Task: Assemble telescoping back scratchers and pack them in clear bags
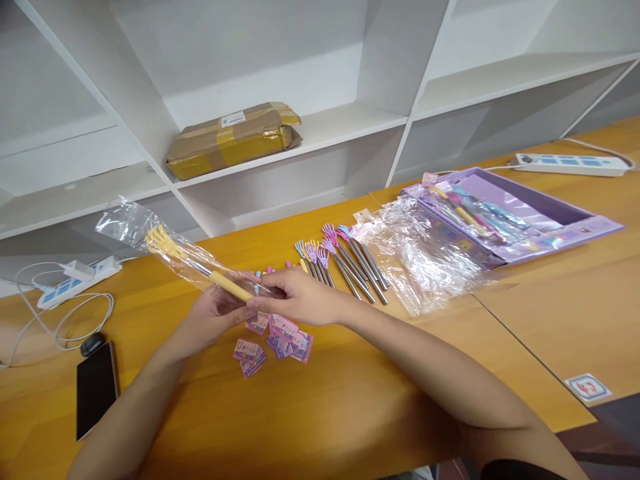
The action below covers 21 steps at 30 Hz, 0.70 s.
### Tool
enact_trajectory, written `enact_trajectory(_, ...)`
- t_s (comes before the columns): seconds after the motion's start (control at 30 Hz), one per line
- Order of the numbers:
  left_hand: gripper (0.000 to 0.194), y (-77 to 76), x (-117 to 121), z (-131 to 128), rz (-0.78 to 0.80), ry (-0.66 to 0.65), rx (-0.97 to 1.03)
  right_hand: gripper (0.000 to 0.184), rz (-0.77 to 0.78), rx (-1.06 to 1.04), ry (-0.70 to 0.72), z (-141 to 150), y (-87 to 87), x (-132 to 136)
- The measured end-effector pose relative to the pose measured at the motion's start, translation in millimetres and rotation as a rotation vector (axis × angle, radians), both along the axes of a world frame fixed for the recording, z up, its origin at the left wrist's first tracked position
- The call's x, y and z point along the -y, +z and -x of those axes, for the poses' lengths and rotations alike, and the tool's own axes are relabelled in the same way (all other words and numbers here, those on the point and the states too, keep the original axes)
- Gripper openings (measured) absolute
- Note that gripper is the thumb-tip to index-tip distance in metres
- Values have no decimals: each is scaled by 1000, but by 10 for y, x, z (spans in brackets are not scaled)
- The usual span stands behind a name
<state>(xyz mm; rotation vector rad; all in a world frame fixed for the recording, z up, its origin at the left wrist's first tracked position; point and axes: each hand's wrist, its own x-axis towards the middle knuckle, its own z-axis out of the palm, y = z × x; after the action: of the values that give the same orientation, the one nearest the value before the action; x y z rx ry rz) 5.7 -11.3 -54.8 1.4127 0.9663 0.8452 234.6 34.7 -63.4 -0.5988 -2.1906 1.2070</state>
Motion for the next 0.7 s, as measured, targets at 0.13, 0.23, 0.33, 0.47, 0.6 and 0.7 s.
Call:
enact_trajectory(0.13,34,-22,-2,13,-28,-32,22,35,36,-9,39,7,-5,-5)
enact_trajectory(0.23,32,-21,0,0,-45,-42,22,35,69,-23,69,14,-12,-8)
enact_trajectory(0.33,33,-12,9,-16,-49,-37,17,36,113,-41,100,19,-24,-10)
enact_trajectory(0.47,31,4,21,-19,-103,-13,-11,34,186,-88,127,36,-54,-14)
enact_trajectory(0.6,26,7,23,-4,-176,-26,-47,33,218,-129,136,49,-65,-8)
enact_trajectory(0.7,28,-12,21,4,-213,-29,-78,34,244,-166,147,49,-52,-1)
